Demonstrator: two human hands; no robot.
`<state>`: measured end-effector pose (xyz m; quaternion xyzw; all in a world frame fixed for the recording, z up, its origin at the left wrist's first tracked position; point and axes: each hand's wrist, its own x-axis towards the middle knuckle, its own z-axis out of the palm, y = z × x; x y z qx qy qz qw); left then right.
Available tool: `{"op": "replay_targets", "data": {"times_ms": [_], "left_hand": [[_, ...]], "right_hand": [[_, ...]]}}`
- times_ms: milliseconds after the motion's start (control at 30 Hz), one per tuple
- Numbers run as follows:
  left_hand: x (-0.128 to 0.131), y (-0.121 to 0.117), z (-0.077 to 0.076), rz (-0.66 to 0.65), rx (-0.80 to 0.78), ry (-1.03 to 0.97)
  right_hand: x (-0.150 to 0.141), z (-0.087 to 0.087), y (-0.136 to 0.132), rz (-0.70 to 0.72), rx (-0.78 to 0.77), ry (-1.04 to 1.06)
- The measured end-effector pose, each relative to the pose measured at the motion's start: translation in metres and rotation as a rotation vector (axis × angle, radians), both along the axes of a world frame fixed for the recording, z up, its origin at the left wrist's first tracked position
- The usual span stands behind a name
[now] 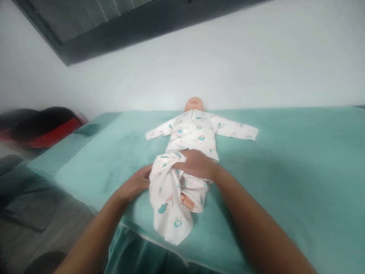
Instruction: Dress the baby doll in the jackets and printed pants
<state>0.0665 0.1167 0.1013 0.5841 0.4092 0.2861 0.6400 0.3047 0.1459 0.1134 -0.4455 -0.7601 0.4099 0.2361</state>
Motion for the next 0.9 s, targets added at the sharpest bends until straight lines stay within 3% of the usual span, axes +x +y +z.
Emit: {"op": "replay_targets", "data": {"times_ms": [300,567,900], "left_hand": [[-0.012,0.007,-0.029,0.093,-0.068,-0.117],[0.011,0.012,-0.029,0.380,-0.110,-0.153],[0.046,0.059,-0.027,0.620,0.274,0.155]], "right_hand": [[-0.001,0.000,0.000,0.006,0.000,-0.041],[0.001,0.001,0.001,0.058,-0.106,-0.018],[0.001,0.003,0.000,0.102,-0.014,-0.165]]}}
